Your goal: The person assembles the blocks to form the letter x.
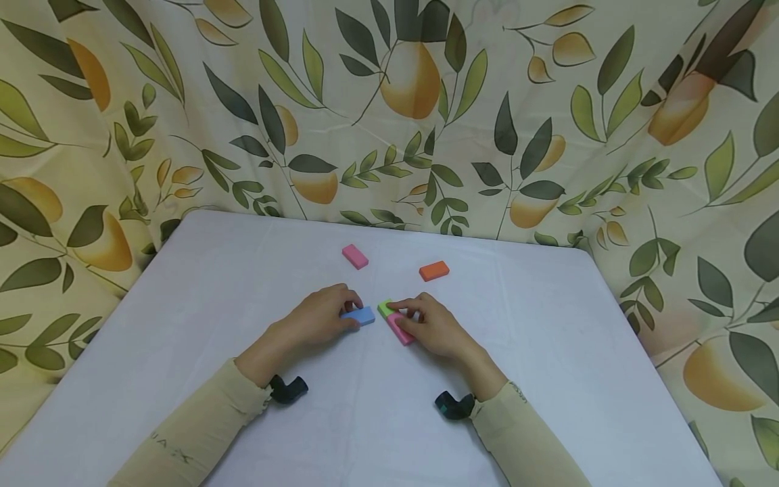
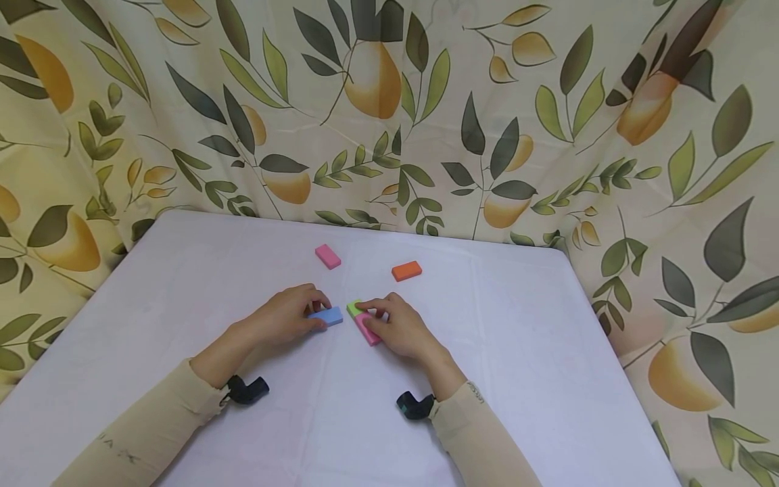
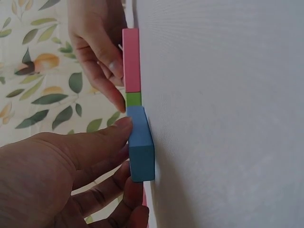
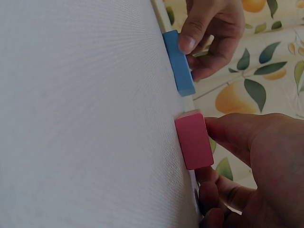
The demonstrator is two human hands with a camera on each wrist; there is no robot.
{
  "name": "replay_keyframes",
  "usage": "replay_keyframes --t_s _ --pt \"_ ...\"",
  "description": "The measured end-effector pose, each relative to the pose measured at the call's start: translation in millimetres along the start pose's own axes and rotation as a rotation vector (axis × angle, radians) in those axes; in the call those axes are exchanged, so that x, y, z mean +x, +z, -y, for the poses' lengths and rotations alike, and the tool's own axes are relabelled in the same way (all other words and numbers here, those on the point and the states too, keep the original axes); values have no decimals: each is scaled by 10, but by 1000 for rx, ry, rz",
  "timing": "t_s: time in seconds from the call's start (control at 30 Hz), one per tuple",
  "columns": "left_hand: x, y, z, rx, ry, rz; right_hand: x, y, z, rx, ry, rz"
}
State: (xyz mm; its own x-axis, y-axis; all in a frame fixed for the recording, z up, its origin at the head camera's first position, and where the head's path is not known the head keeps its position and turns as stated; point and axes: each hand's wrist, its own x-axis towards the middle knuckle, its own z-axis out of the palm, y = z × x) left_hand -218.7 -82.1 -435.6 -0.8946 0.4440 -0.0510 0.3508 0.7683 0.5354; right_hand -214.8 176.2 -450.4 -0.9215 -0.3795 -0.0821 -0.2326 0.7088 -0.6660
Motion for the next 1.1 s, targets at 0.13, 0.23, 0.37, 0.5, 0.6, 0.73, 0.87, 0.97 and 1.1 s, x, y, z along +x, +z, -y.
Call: replay_keyframes --t_s 0.13,0.23,0.37,0.5,0.6,0.73,0.87,0.97,1.1 --pt "12 14 7 1 4 -8 11 4 -21 -2 -11 -2" --pt "21 24 10 0 2 -9 15 4 -28 -2 -13 -1" --pt "29 30 6 -3 1 -8 18 6 -31 1 -11 0" --pt "33 29 -5 -9 -7 -5 11 4 -29 2 -5 1" --pt "35 30 -11 -13 -11 -2 5 2 -26 -2 -2 1" --pt "42 31 -19 -15 -8 -2 11 5 -30 -7 -9 0" --pt "50 40 -24 -22 -13 -2 9 6 -31 -3 -6 1" --pt "56 50 -26 -21 -23 -1 3 2 -24 3 -1 4" --pt "64 56 -26 -15 -24 -3 -3 -4 -13 7 -1 5"
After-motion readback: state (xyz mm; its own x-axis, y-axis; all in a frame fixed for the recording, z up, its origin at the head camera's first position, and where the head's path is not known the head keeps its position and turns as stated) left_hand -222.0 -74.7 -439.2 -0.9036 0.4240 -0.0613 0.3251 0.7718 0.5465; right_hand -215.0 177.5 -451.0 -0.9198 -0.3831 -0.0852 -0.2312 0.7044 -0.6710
